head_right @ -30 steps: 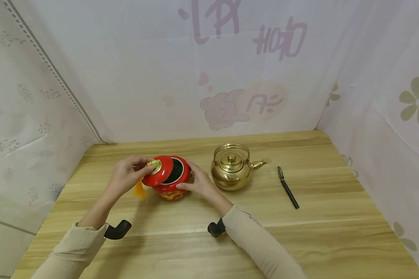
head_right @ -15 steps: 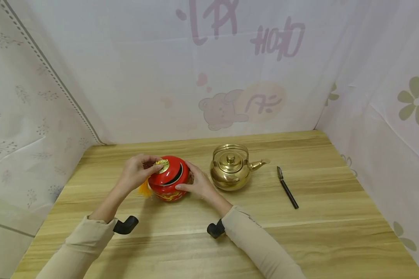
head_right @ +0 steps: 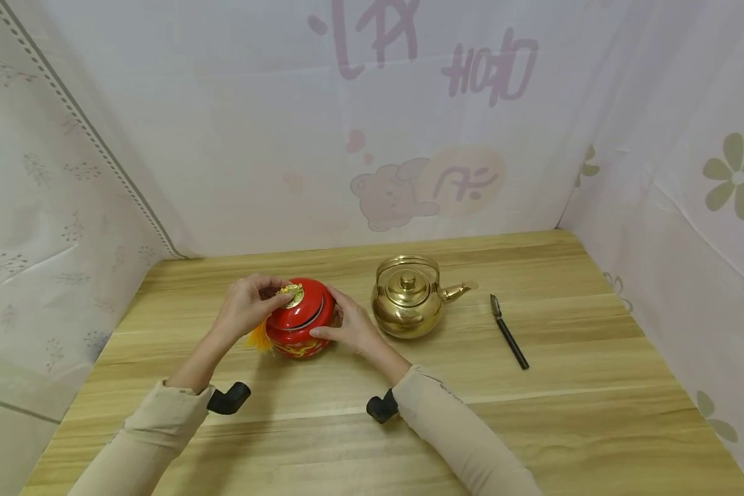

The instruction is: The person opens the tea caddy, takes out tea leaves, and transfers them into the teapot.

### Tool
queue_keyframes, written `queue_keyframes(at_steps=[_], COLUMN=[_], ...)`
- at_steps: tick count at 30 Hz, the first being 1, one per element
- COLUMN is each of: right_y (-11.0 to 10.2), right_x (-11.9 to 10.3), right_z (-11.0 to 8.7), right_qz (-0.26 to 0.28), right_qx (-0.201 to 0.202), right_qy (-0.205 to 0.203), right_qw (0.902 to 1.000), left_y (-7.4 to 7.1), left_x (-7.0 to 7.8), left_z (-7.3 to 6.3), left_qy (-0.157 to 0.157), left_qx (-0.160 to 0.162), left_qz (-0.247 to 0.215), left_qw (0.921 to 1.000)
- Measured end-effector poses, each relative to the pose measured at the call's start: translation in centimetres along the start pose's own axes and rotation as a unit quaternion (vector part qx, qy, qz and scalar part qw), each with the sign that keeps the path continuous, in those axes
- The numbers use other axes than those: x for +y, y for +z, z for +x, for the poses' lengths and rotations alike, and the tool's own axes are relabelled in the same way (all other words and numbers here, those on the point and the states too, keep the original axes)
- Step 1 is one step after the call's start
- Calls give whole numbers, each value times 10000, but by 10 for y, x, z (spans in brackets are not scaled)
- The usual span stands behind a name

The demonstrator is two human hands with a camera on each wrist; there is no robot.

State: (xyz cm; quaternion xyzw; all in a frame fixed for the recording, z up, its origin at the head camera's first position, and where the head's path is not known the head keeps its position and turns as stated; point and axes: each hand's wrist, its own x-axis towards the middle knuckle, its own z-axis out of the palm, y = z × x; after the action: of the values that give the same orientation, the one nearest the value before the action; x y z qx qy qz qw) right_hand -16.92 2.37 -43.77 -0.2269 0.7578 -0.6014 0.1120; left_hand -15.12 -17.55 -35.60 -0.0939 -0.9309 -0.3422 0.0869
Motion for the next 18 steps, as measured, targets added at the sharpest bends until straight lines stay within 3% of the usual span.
queue_keyframes(at_steps=[18], right_y=[0], right_x=[0], right_z=[-1], right_qz=[-26], right_qx=[-4], right_qy=[1], right_qw=[10000], left_y=[4], left_x=[0], left_z=[0], left_qy=[40], left_qx=[-87], left_qz=[-62], left_qw=[9999])
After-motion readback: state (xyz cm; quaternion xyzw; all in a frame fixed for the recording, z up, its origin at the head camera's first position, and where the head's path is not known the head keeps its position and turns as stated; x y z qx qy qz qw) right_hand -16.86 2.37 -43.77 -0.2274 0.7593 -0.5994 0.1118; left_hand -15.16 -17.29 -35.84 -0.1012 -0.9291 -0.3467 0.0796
